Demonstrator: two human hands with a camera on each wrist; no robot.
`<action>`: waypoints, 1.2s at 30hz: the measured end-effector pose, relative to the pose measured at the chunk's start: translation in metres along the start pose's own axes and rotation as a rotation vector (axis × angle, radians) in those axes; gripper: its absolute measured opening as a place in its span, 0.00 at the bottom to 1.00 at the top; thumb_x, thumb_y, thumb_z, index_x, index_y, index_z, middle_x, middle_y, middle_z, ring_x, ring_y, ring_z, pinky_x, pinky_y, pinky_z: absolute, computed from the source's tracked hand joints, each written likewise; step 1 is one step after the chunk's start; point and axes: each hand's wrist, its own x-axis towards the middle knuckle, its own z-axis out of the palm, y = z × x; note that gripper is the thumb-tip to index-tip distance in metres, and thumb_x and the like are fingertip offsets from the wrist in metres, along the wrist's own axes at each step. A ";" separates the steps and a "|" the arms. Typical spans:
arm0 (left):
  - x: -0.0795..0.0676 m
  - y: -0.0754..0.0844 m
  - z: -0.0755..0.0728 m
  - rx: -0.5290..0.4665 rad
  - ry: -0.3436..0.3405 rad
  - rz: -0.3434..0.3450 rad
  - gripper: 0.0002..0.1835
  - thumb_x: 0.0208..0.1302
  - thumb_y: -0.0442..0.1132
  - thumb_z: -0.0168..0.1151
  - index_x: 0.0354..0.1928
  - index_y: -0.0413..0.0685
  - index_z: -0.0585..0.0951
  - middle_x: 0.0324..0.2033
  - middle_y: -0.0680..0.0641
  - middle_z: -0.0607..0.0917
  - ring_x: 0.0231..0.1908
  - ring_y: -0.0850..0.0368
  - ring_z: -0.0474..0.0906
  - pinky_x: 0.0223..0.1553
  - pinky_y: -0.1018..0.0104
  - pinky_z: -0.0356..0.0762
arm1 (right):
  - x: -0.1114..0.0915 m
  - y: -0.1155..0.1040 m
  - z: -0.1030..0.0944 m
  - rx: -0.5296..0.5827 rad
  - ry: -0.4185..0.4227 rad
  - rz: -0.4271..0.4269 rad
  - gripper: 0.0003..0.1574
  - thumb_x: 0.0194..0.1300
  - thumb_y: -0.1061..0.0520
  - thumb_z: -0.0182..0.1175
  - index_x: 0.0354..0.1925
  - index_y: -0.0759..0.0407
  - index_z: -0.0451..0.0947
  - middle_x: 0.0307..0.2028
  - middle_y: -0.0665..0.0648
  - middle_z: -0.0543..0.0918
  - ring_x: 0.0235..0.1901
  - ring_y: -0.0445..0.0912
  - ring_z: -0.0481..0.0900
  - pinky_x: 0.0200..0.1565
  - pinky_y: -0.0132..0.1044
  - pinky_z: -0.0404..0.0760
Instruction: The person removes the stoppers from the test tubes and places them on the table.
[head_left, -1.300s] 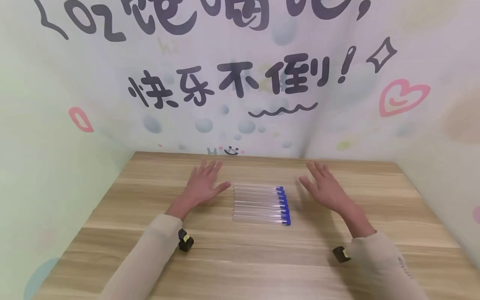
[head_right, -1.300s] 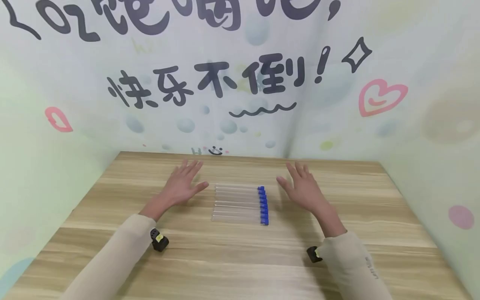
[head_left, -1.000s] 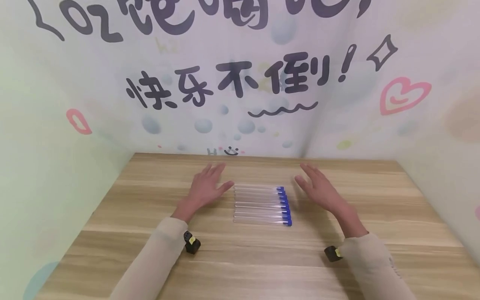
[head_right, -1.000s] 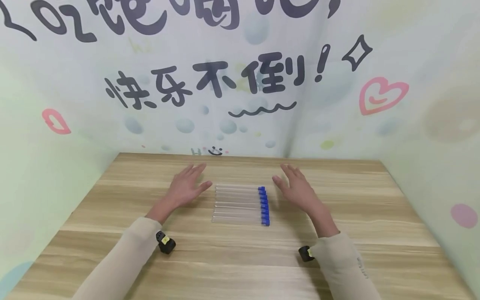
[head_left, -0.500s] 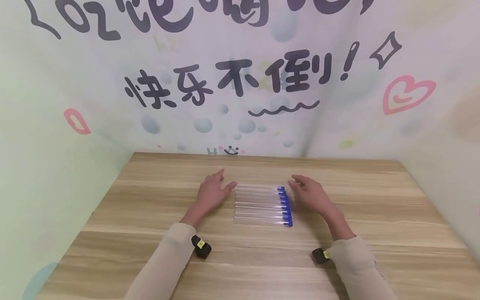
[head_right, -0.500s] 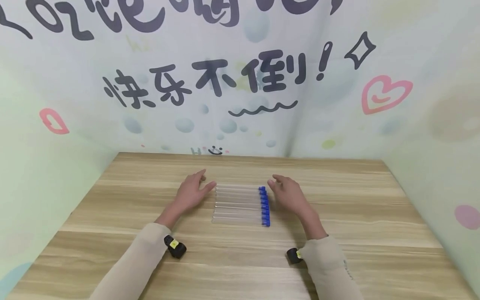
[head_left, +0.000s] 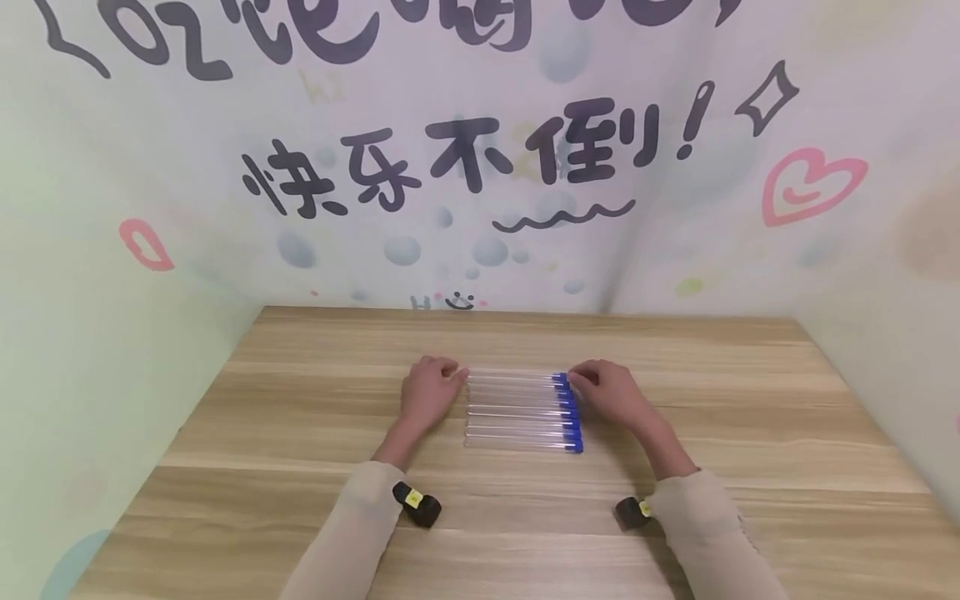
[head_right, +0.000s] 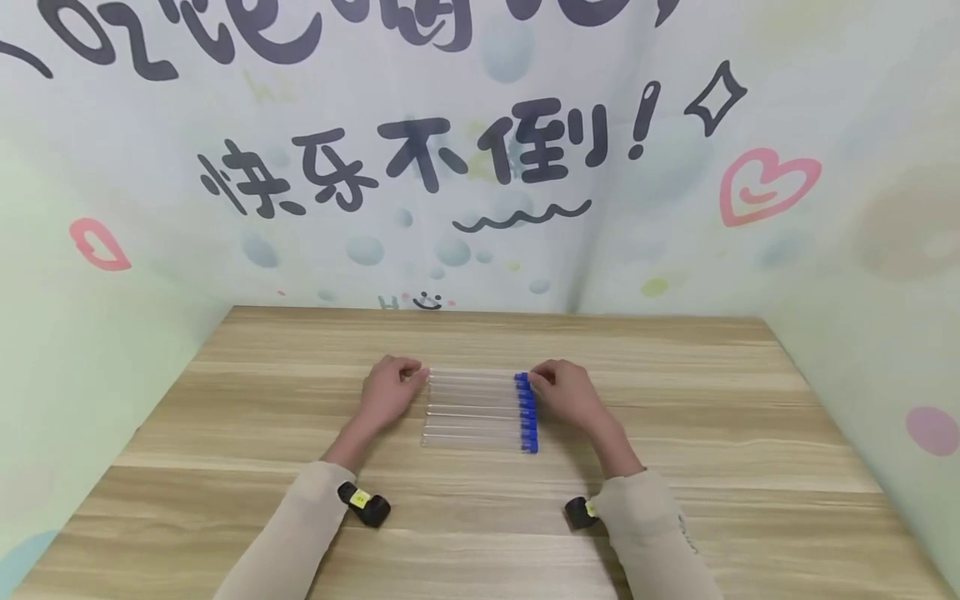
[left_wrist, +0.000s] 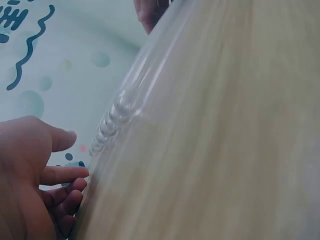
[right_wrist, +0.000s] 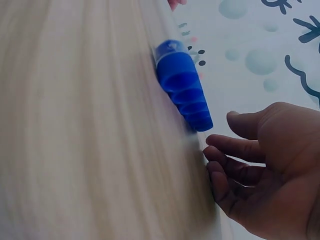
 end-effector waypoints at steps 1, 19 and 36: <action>0.000 0.000 0.001 -0.006 0.015 -0.014 0.19 0.64 0.49 0.61 0.48 0.42 0.83 0.42 0.45 0.80 0.45 0.48 0.74 0.50 0.49 0.65 | 0.001 0.000 0.001 0.000 0.002 -0.006 0.18 0.71 0.54 0.54 0.50 0.65 0.79 0.44 0.62 0.82 0.44 0.53 0.77 0.47 0.49 0.75; 0.001 0.001 0.013 -0.096 0.162 -0.084 0.06 0.60 0.40 0.66 0.34 0.46 0.87 0.31 0.49 0.84 0.39 0.50 0.76 0.49 0.52 0.61 | 0.001 0.000 0.006 0.022 -0.004 0.001 0.17 0.72 0.54 0.52 0.41 0.61 0.85 0.15 0.50 0.68 0.17 0.43 0.64 0.23 0.37 0.66; 0.000 0.000 0.016 -0.260 0.176 -0.122 0.08 0.60 0.45 0.67 0.37 0.49 0.87 0.28 0.52 0.85 0.31 0.56 0.78 0.41 0.60 0.71 | 0.003 -0.007 0.009 0.148 0.124 0.075 0.24 0.73 0.49 0.51 0.28 0.63 0.82 0.17 0.53 0.71 0.18 0.45 0.67 0.23 0.37 0.68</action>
